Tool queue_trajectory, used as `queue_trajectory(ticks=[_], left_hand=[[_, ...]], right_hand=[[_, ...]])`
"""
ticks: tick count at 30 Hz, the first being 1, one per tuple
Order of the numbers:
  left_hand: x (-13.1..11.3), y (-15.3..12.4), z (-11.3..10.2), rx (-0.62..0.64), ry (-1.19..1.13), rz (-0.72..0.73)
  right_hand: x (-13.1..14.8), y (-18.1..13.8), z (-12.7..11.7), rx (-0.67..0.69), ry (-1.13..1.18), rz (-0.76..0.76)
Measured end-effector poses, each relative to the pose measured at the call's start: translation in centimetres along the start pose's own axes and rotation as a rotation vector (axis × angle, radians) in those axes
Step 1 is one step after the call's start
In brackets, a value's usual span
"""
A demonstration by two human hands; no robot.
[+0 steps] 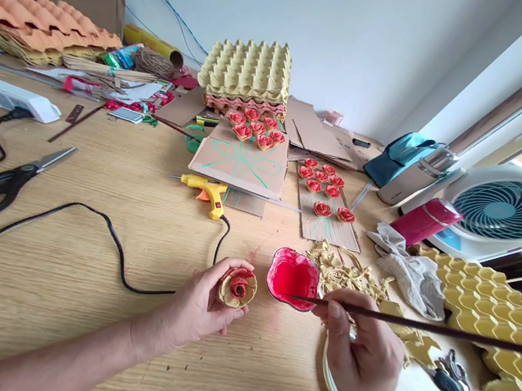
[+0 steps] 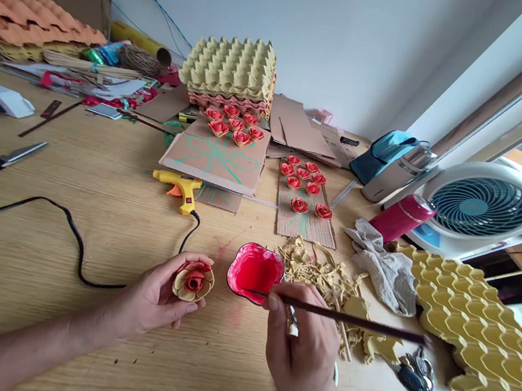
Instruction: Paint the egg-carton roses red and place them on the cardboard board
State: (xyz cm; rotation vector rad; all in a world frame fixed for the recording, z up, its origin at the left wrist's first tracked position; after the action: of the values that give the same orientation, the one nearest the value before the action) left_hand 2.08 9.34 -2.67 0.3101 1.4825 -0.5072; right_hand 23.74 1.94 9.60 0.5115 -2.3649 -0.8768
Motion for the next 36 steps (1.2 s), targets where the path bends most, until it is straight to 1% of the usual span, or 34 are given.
queue_trajectory(ticks=[2,4,7,10,14,18,22,25,28,31,36], left_hand=[[0.0,-0.1,0.1,0.014,0.009,0.0],[-0.2,-0.1,0.2,0.022,0.017,0.0],[-0.6,-0.1,0.4,0.029,0.023,0.02],[-1.2,-0.2,0.5,0.029,0.042,0.068],[-1.4,-0.2,0.6,0.039,0.084,0.11],[-1.3,-0.2,0.4,0.021,0.124,0.128],[-0.8,-0.2,0.5,0.032,0.112,0.076],[-0.4,-0.1,0.4,0.037,0.096,0.027],[-0.3,-0.1,0.3,0.022,0.1,0.016],[-0.5,-0.1,0.4,0.023,0.091,0.036],[-1.0,-0.1,0.4,0.013,0.086,0.069]], right_hand=[[0.6,-0.1,0.1,0.023,0.13,-0.057],[1.7,-0.1,0.6,0.091,0.223,-0.151],[3.1,0.1,1.5,0.206,0.236,-0.241],[3.9,0.3,2.2,0.264,0.214,-0.276],[4.4,0.6,2.8,0.291,0.19,-0.303],[4.9,0.7,3.4,0.316,0.124,-0.338],[4.7,0.5,3.0,0.276,0.071,-0.339],[4.6,0.5,2.4,0.246,0.083,-0.331],[4.8,0.7,2.0,0.231,0.104,-0.335],[5.1,0.7,2.3,0.26,0.109,-0.343],[5.3,0.4,3.5,0.336,0.095,-0.352]])
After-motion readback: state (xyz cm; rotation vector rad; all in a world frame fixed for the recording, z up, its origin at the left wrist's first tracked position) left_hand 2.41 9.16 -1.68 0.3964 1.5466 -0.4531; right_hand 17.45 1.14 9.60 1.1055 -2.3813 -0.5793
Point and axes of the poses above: each hand's wrist, its own y-axis towards the middle knuckle, its own z-axis out of the palm, x = y × z, the point moved 8 cm from there along y, towards the middle knuckle, and after that the axes turned 4 degrees about x, right-handed, at the moved point
